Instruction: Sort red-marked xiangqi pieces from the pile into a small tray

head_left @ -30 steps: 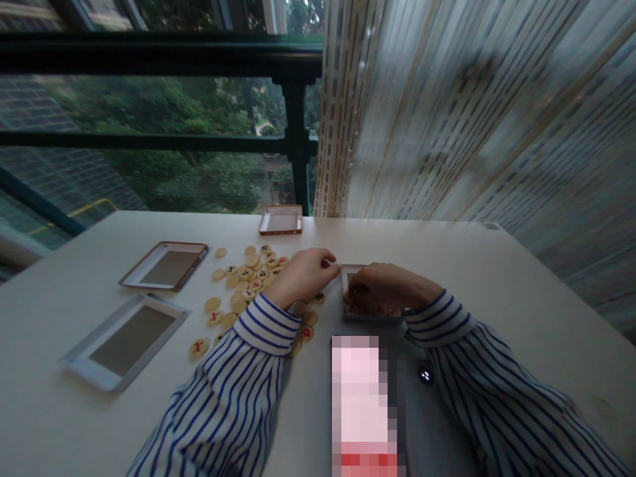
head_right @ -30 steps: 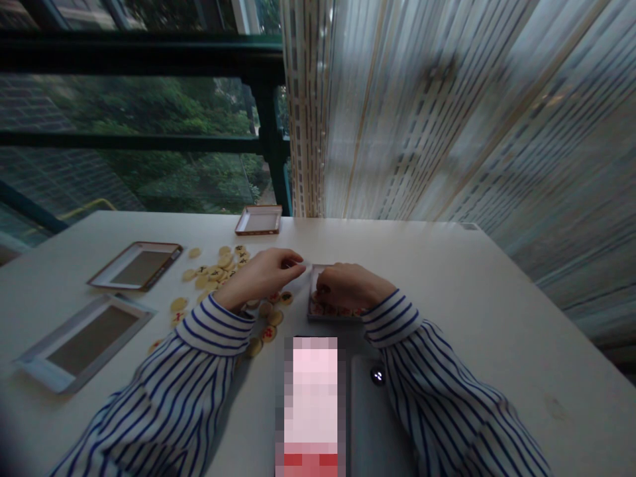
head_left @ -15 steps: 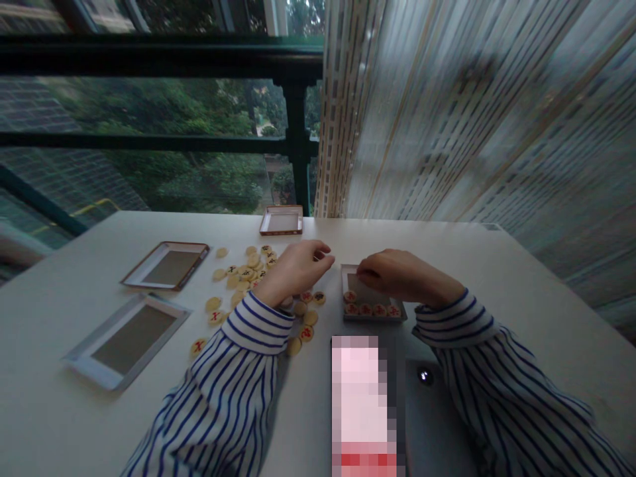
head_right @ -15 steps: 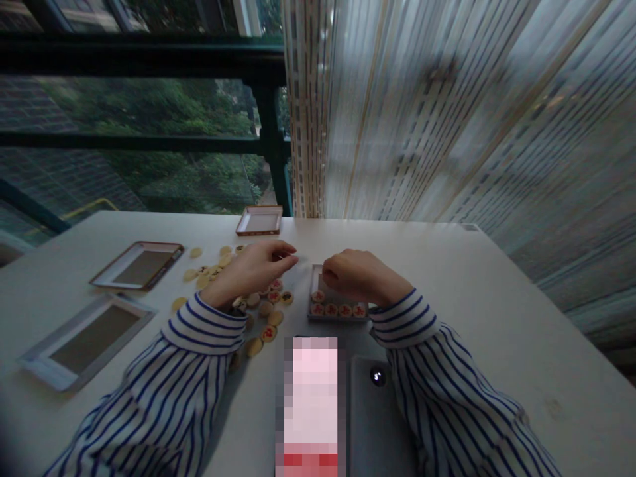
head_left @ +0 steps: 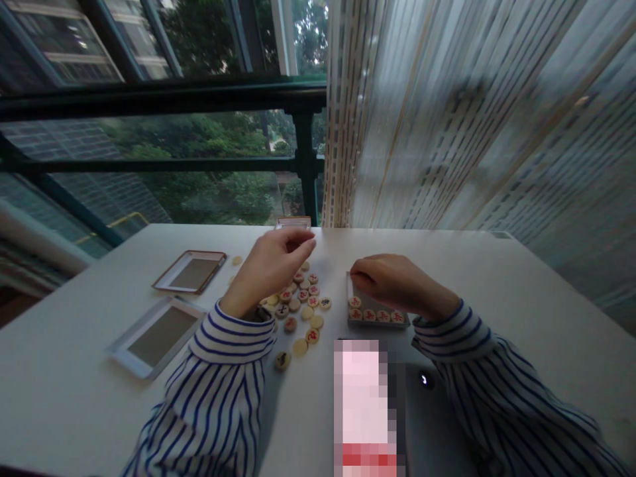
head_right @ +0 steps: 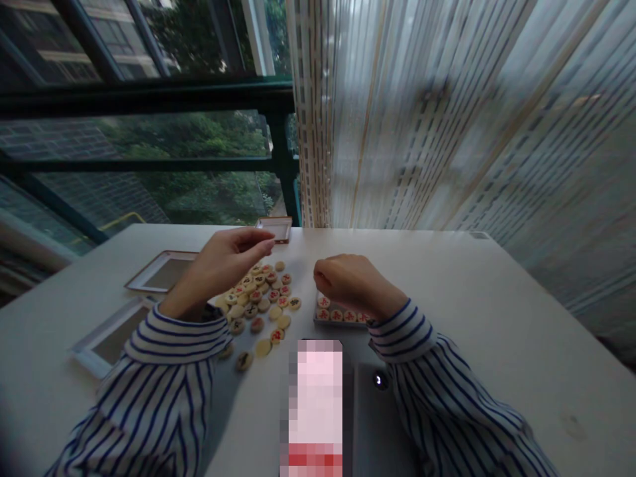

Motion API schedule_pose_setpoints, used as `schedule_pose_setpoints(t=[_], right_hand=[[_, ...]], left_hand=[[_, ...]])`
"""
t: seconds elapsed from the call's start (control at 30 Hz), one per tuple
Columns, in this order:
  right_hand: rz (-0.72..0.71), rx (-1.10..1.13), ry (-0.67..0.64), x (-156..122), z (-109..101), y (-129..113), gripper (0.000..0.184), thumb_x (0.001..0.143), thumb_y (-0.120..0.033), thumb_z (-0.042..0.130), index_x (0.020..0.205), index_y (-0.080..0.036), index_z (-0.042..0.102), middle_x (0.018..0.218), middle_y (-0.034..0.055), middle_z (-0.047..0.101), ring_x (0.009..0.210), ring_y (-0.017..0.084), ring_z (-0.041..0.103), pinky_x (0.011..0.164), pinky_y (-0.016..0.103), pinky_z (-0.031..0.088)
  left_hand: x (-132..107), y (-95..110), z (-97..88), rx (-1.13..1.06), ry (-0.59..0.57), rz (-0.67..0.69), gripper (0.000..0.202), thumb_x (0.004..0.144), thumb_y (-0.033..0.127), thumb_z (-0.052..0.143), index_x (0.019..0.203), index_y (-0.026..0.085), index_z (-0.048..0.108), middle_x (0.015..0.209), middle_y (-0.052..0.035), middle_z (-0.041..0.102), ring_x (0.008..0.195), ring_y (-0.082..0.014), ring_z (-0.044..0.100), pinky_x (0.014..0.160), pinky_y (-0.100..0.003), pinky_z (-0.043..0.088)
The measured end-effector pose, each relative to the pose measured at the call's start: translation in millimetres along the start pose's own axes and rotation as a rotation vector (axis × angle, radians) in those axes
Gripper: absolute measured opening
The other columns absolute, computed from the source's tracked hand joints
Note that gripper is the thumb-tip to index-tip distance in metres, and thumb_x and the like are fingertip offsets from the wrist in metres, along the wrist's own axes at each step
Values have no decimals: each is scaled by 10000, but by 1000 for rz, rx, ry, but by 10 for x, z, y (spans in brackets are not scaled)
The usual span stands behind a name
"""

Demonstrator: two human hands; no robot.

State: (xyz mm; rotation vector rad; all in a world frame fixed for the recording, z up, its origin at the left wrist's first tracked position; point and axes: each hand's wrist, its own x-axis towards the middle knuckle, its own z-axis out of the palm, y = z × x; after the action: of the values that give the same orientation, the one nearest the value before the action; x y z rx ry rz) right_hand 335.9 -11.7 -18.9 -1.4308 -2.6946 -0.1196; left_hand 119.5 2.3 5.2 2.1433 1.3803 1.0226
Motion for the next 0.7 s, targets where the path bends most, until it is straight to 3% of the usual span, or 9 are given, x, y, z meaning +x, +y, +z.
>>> schedule_pose_setpoints(t=[0.2, 0.43, 0.53, 0.7], right_hand=[[5, 44, 82, 9, -34, -45, 276, 871, -263, 367, 886, -187, 631, 873, 45, 673, 780, 164, 590, 645, 262, 341], [7, 66, 145, 15, -12, -108, 249, 862, -239, 391, 878, -183, 634, 851, 40, 668, 766, 157, 584, 648, 255, 355], [-8, 81, 147, 21, 7, -142, 220, 850, -228, 416, 859, -186, 632, 826, 32, 663, 735, 145, 575, 633, 247, 352], [-44, 140, 156, 28, 47, -191, 197, 845, -218, 438, 870, -173, 628, 804, 32, 651, 707, 132, 560, 635, 239, 365]], left_hand=[[-221, -50, -198, 6, 104, -95, 317, 788, 397, 540, 940, 150, 670, 842, -56, 703, 738, -162, 628, 681, -254, 484], [-512, -407, -230, -61, 266, -139, 282, 770, 402, 578, 857, 153, 676, 784, -47, 700, 689, -166, 644, 643, -261, 505], [-607, -515, -165, -93, 263, -139, 262, 765, 380, 595, 865, 152, 676, 815, -52, 701, 720, -166, 648, 662, -261, 514], [-725, -594, -37, -56, 145, -75, 220, 781, 345, 586, 870, 164, 674, 821, -41, 702, 729, -151, 641, 690, -260, 515]])
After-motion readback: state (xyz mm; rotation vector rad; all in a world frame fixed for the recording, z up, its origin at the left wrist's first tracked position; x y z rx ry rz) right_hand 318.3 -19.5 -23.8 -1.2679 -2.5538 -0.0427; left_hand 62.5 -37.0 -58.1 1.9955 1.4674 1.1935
